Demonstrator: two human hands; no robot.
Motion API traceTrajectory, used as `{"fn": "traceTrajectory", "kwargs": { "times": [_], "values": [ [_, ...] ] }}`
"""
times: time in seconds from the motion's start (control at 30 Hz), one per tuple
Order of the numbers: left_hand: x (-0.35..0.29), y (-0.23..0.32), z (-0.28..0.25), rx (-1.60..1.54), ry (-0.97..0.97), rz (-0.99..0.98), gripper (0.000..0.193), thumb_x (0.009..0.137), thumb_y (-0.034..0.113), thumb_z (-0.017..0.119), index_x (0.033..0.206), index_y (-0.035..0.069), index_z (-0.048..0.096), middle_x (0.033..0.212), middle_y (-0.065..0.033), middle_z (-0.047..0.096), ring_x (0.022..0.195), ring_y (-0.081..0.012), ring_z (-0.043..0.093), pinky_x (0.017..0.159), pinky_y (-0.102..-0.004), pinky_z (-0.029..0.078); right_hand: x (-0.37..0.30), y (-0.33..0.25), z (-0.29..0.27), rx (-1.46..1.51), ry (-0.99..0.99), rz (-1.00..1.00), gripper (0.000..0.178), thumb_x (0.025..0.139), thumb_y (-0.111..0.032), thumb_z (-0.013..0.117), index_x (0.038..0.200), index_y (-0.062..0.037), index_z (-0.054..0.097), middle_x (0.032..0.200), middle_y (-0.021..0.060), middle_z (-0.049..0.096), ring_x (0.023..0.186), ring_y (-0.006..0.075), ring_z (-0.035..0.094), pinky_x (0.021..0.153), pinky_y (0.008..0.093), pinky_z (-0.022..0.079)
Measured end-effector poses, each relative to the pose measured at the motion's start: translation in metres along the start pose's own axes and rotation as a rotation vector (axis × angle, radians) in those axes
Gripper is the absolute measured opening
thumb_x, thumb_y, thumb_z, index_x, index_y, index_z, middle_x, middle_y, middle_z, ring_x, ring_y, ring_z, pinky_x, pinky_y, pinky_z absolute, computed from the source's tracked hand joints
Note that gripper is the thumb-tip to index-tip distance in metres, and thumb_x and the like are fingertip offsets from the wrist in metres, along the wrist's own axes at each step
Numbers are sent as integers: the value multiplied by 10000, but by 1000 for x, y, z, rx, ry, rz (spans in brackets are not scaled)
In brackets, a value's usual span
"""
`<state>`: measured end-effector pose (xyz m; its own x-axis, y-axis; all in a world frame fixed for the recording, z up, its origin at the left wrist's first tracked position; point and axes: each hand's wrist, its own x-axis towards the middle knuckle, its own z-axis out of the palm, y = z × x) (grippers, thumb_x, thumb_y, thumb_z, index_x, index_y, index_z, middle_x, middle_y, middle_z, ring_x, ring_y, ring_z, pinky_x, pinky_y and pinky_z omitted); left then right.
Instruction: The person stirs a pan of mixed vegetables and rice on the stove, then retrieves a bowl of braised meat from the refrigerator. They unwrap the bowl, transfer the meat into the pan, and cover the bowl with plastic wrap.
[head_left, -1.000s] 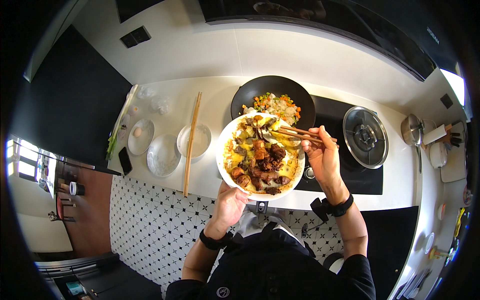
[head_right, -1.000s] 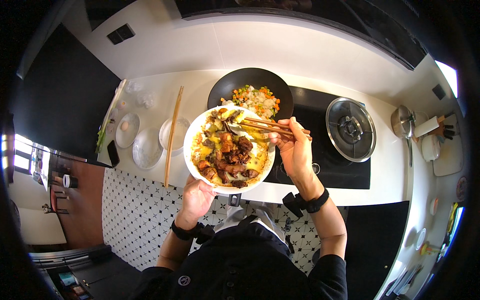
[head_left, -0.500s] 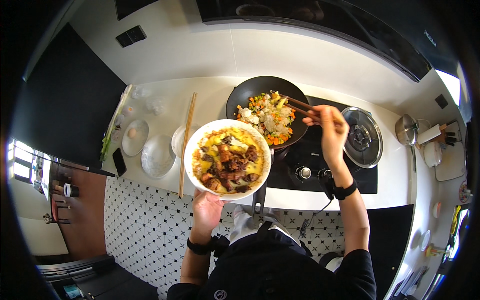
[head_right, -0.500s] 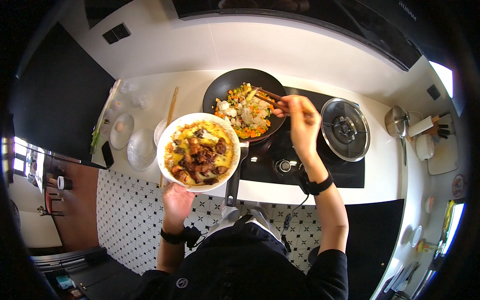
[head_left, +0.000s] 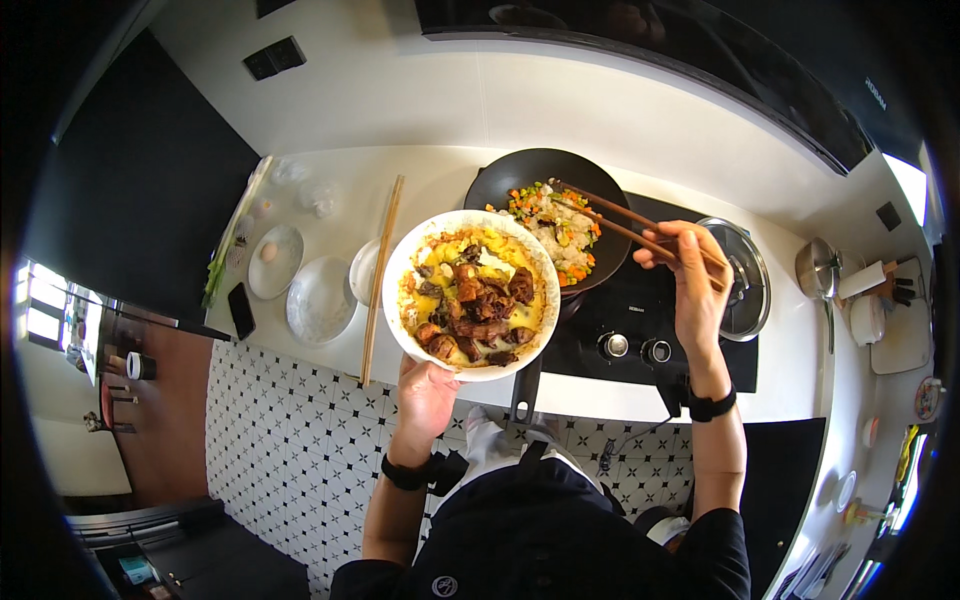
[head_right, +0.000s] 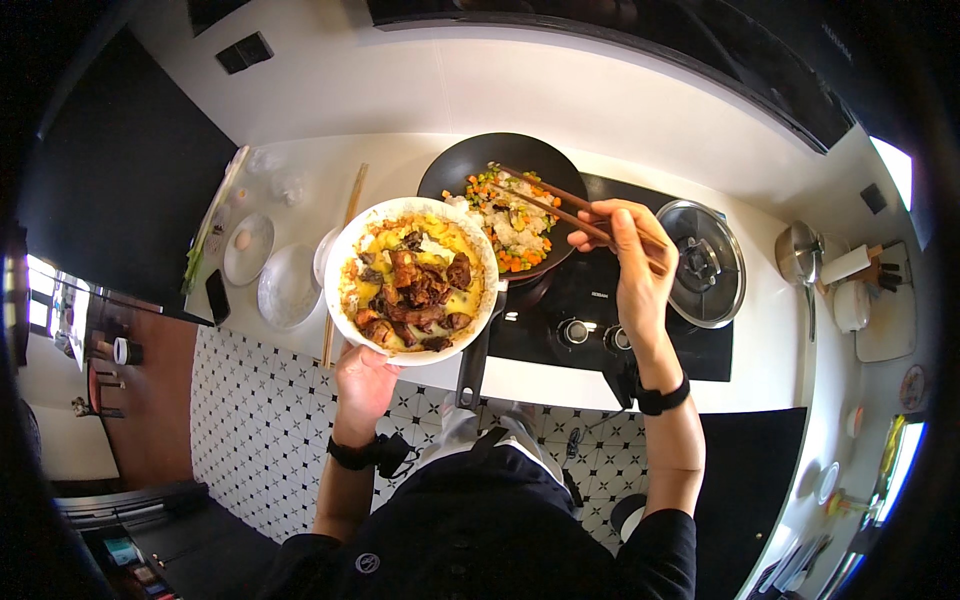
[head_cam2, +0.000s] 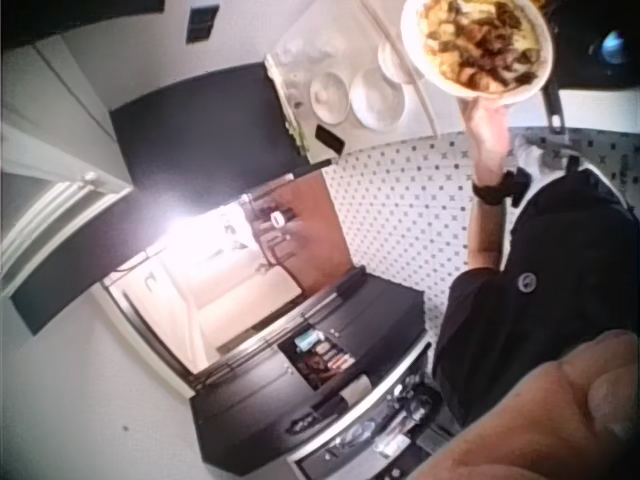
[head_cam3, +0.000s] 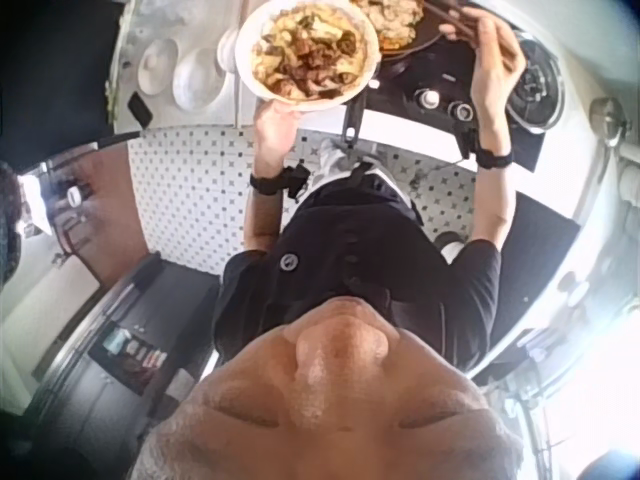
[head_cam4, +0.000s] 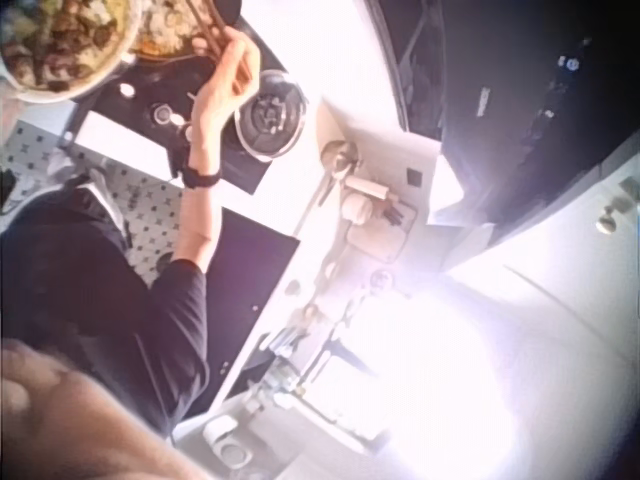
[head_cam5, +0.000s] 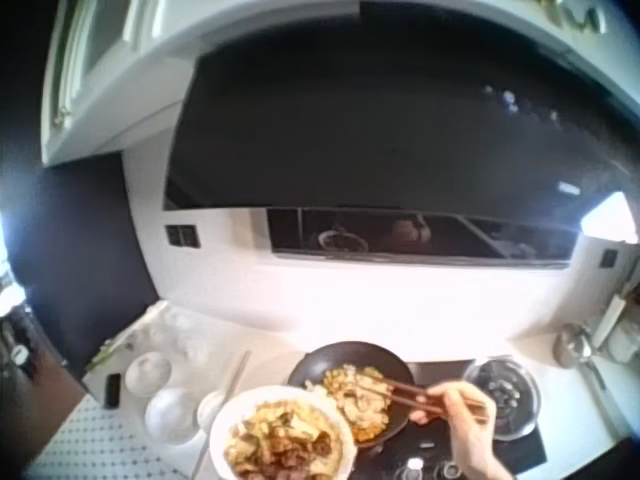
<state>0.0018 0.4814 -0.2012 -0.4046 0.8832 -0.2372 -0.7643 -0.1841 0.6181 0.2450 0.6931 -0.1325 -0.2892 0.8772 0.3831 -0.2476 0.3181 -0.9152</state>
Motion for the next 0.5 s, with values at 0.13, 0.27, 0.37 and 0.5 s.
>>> {"fn": "traceTrajectory", "kwargs": {
  "times": [0.13,0.27,0.37,0.5],
  "values": [
    [2,-15,9,25,9,7,696,647,-58,512,1331,6,404,1230,-122,562,1140,-258,593,958,-414,513,-21,-28,-7,86,24,83,306,1040,-216,481,1027,55,622,912,176,673,754,252,713,679,318,589],
    [8,-20,16,72,-5,55,710,650,-68,518,1345,6,393,1258,-123,549,1187,-265,565,1012,-419,477,-29,-33,-5,-61,35,98,279,1031,-196,498,985,53,613,867,177,677,707,255,720,632,311,602],
    [10,-19,19,64,-52,103,718,660,-73,515,1361,3,380,1277,-124,540,1205,-266,553,1022,-423,468,-30,-33,-3,-35,12,119,260,1022,-173,525,995,68,619,866,148,668,744,238,719,681,308,598],
    [8,-22,23,63,-26,101,719,661,-80,509,1364,3,382,1277,-124,540,1204,-266,553,1026,-418,461,-37,-33,0,-72,9,143,256,1024,-160,518,989,74,614,858,135,670,760,238,723,681,301,597]
  ]
}}
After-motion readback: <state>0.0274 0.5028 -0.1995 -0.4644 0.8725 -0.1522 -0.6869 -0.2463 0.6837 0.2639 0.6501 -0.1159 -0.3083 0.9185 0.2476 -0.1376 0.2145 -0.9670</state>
